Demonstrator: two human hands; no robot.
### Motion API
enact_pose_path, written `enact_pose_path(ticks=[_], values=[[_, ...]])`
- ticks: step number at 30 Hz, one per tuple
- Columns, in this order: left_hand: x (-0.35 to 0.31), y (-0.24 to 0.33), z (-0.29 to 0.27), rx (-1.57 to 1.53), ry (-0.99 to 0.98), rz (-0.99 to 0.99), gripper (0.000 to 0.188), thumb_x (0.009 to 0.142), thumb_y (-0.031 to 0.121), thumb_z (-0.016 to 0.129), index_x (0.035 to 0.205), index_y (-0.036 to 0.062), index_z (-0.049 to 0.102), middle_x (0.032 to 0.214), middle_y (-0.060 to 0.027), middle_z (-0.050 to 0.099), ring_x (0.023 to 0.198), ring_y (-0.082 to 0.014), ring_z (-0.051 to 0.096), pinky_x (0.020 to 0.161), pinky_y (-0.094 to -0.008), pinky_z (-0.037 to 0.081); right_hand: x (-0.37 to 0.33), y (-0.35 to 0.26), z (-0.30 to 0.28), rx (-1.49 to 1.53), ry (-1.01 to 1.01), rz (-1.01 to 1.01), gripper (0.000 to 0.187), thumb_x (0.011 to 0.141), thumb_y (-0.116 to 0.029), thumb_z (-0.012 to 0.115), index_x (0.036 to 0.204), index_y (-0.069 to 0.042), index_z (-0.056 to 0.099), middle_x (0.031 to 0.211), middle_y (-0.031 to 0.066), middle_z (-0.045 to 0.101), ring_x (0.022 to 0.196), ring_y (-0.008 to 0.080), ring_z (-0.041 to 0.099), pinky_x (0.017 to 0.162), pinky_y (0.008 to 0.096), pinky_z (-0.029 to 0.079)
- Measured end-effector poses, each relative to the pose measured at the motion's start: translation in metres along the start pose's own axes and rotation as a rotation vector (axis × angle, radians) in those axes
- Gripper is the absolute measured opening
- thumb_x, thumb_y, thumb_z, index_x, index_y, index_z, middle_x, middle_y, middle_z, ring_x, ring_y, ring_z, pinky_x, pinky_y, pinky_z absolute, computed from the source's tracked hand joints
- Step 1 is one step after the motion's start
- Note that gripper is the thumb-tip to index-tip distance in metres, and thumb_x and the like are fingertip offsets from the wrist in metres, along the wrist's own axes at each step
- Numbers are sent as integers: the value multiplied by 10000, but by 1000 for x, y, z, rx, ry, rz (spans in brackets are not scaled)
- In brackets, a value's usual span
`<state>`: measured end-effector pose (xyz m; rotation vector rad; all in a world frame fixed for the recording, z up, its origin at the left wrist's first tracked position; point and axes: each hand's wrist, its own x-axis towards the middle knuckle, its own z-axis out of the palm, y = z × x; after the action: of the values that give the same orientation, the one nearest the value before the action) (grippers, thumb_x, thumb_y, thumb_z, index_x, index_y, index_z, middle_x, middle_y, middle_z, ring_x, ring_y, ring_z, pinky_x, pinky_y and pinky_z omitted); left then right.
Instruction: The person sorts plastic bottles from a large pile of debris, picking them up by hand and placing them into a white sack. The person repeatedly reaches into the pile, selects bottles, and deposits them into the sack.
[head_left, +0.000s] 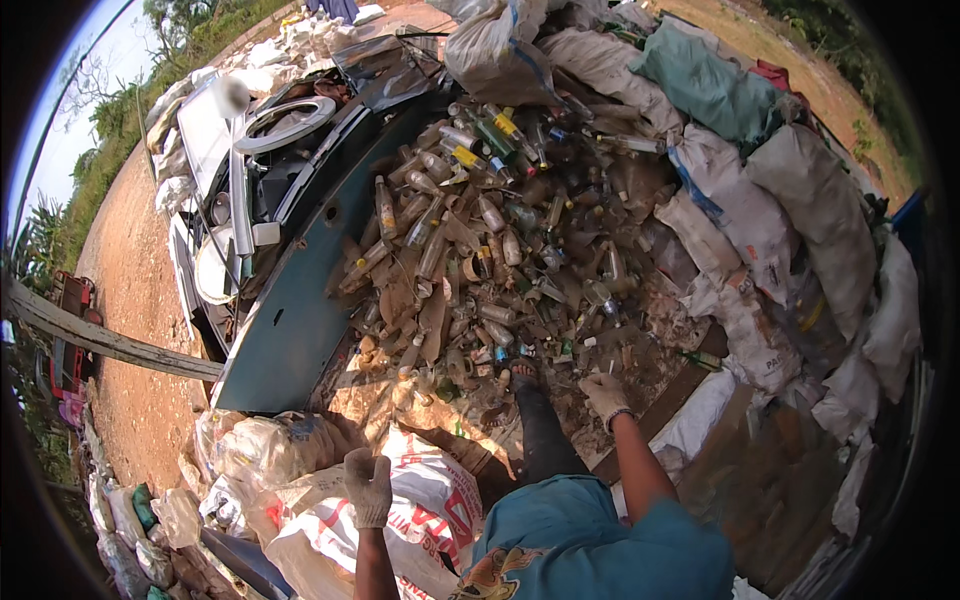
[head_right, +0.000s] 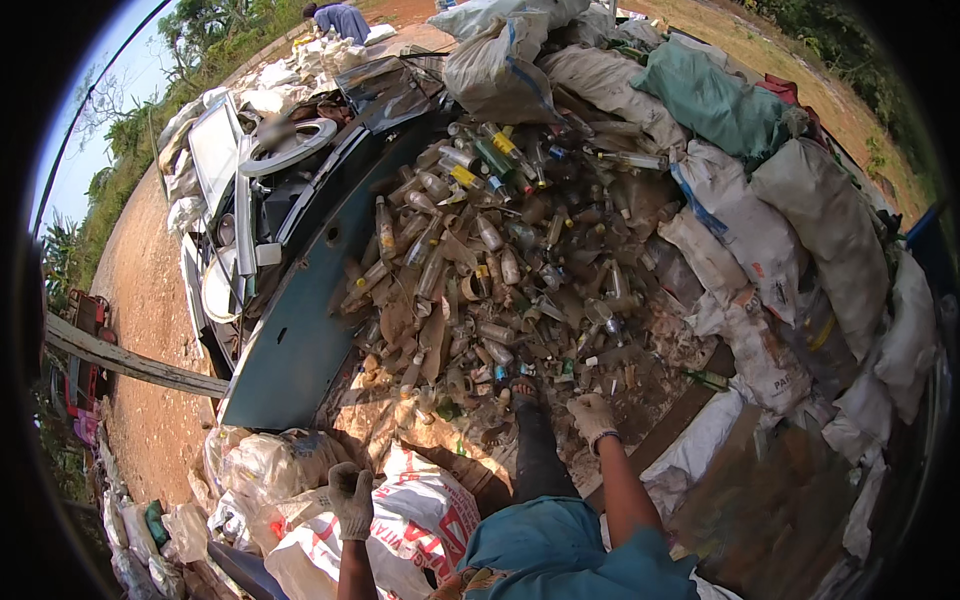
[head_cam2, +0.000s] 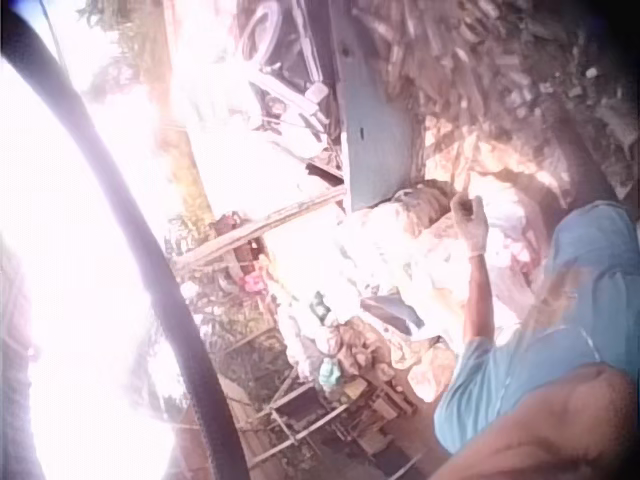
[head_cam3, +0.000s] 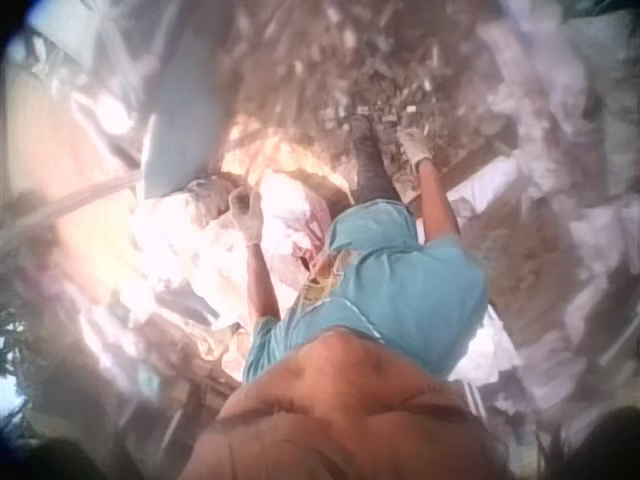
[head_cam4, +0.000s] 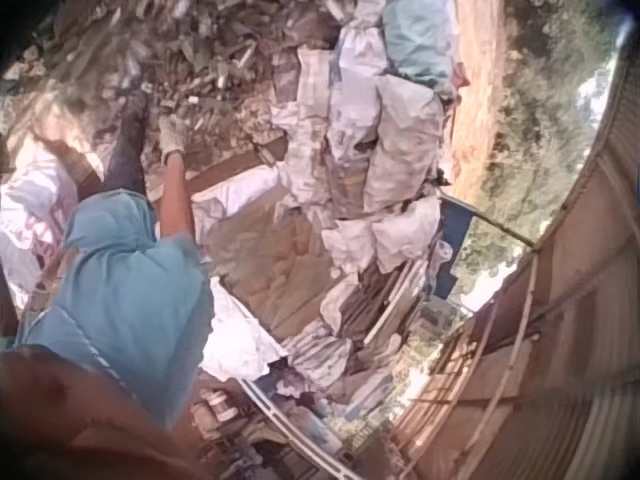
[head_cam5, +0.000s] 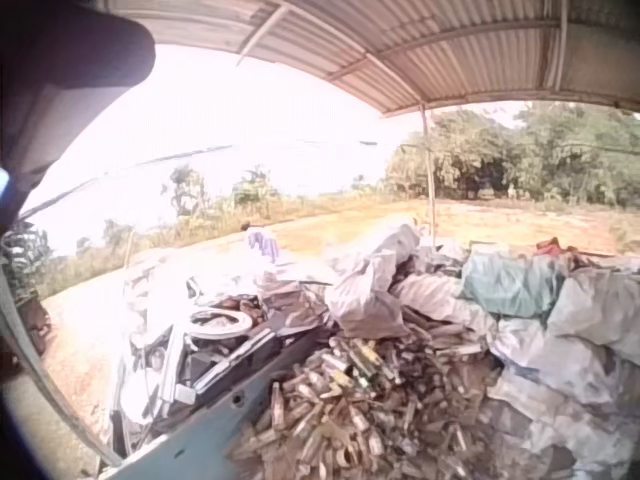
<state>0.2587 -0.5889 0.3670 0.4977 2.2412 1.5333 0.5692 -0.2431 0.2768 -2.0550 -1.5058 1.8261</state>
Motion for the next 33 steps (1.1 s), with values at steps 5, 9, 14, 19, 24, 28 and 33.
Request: enact_pose_path(ticks=[5, 9, 14, 19, 24, 28, 33], values=[[104, -57, 74, 218, -133, -171, 192, 866, 90, 767, 975, 33, 619, 768, -7, 622, 690, -83, 559, 636, -275, 486, 113, 9, 50, -139, -187, 49, 239, 996, -273, 654, 889, -60, 667, 726, 15, 583, 659, 141, 601, 623, 335, 507], [213, -101, 169, 356, -247, -210, 264, 857, 181, 802, 1006, 26, 649, 808, -32, 664, 750, -112, 618, 713, -302, 532, 268, 10, 125, -313, -209, -92, 290, 925, -350, 687, 988, -68, 716, 883, 111, 693, 837, 255, 659, 812, 404, 521], [350, -192, 268, 314, -319, -153, 328, 874, 199, 785, 1086, -2, 636, 934, -84, 692, 875, -173, 670, 801, -332, 544, 429, -58, 225, -410, -244, -148, 587, 895, -492, 672, 1324, -92, 643, 1329, 190, 662, 1253, 351, 618, 1055, 458, 481], [469, -244, 359, 553, -190, -55, 471, 835, 273, 775, 1208, 26, 628, 1157, -215, 696, 1115, -359, 666, 976, -438, 515, 510, -130, 251, -511, 67, 2, 883, 909, -395, 638, 1614, -69, 219, 1518, 255, 466, 1307, 419, 554, 1116, 486, 437], [556, -266, 393, 829, -203, 57, 745, 764, 395, 808, 1346, 27, 525, 1328, -231, 596, 1229, -409, 584, 1033, -484, 477, 507, -175, 244, -539, 220, -71, 933, 847, -314, 725, 1593, -66, 222, 1463, 263, 423, 1306, 431, 526, 1096, 499, 444], [577, -232, 427, 1173, -294, -74, 897, 694, 485, 831, 1391, 29, 501, 1383, -210, 569, 1305, -372, 536, 1071, -481, 450, 523, -178, 256, -542, 346, -35, 794, 788, -286, 771, 1435, -54, 373, 1349, 283, 457, 1236, 457, 549, 1043, 509, 471], [577, -227, 436, 1024, -374, -386, 894, 617, 559, 837, 1327, 56, 629, 1406, -210, 562, 1345, -381, 503, 1101, -500, 420, 554, -169, 268, -354, 342, 30, 687, 762, -240, 781, 1308, -21, 426, 1218, 250, 601, 1162, 413, 615, 1007, 496, 502]])
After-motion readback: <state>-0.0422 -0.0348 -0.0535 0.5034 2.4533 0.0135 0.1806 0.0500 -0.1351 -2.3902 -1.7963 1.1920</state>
